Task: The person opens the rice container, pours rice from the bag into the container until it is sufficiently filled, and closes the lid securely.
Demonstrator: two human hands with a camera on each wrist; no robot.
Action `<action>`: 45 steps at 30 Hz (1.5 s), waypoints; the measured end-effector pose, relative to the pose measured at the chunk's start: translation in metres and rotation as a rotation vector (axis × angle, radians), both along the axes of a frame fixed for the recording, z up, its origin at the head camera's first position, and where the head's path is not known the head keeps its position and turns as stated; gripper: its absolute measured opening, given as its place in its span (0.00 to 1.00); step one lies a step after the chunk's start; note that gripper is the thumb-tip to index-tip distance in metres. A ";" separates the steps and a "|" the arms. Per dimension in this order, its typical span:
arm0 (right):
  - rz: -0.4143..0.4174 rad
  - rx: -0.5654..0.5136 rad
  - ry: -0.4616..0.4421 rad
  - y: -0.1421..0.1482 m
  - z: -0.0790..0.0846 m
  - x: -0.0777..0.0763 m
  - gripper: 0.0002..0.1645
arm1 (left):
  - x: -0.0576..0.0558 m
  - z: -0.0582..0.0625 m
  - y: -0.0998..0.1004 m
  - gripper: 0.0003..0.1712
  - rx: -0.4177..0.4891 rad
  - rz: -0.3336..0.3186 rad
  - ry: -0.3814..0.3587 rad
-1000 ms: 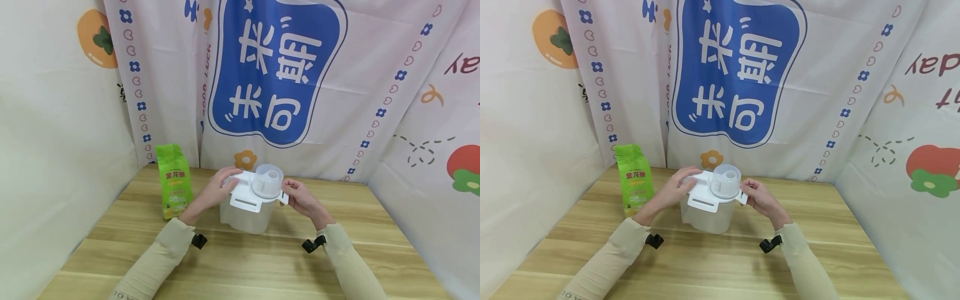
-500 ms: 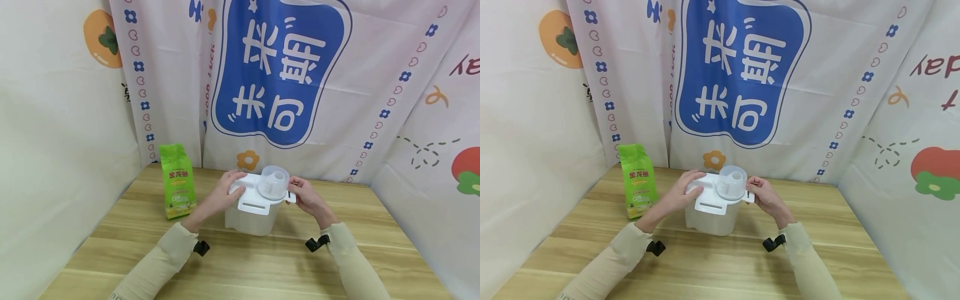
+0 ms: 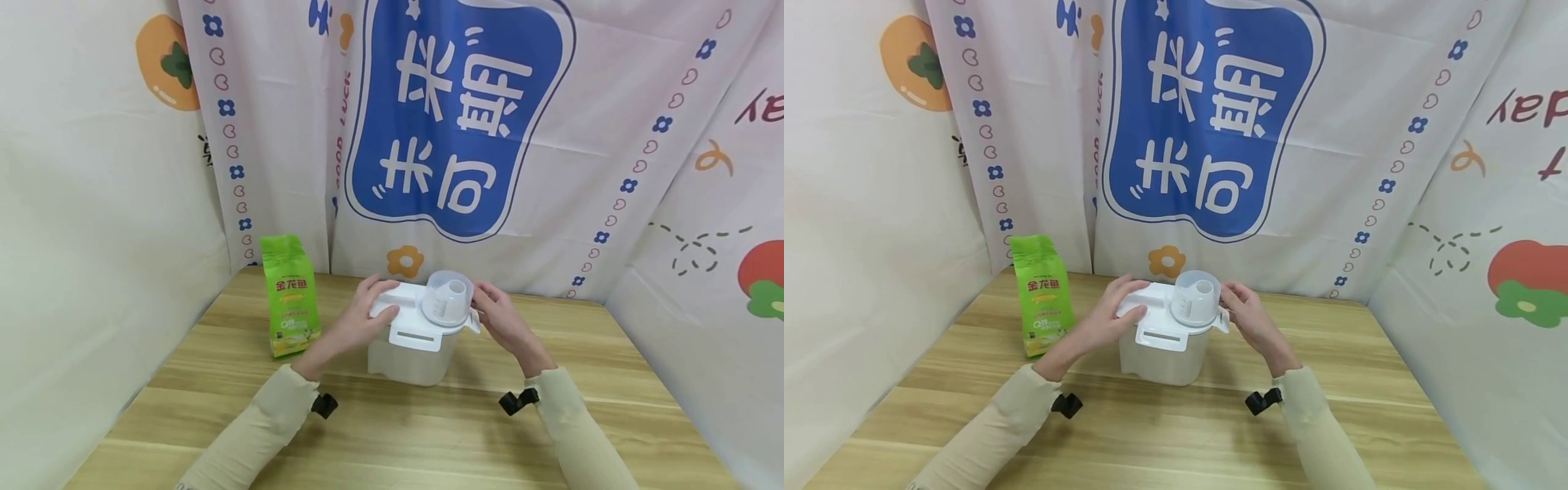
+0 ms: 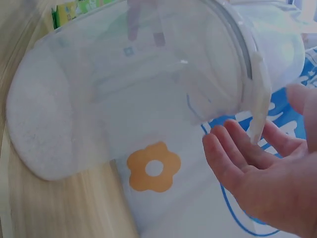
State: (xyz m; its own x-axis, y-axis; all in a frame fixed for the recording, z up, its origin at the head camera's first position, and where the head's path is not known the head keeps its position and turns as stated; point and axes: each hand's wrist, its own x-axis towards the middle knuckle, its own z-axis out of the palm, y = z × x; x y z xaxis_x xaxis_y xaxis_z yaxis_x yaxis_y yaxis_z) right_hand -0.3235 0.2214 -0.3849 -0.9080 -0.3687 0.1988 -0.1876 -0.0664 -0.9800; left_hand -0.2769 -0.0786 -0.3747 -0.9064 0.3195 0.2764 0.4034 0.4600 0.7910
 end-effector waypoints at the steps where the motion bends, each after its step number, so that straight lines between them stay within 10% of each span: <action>1: -0.004 0.001 0.014 -0.001 0.002 0.002 0.17 | 0.000 0.000 -0.001 0.29 0.009 0.002 -0.011; 11: -0.061 0.173 0.173 -0.010 0.013 0.016 0.32 | -0.006 -0.010 -0.013 0.35 0.111 -0.092 -0.030; 22: -0.102 0.466 0.350 -0.024 0.017 0.029 0.50 | -0.014 -0.022 -0.032 0.47 0.181 -0.197 -0.209; 45: -0.161 0.507 0.399 -0.030 0.023 0.033 0.51 | -0.028 -0.039 -0.041 0.54 0.169 -0.294 -0.309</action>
State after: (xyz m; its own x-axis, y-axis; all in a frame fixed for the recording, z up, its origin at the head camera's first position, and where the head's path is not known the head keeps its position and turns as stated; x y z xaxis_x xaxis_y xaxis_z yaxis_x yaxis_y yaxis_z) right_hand -0.2901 0.1910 -0.3614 -0.8524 -0.3708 0.3687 -0.5113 0.4437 -0.7360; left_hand -0.3044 -0.1195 -0.4134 -0.8322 0.5489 0.0779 0.2309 0.2154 0.9488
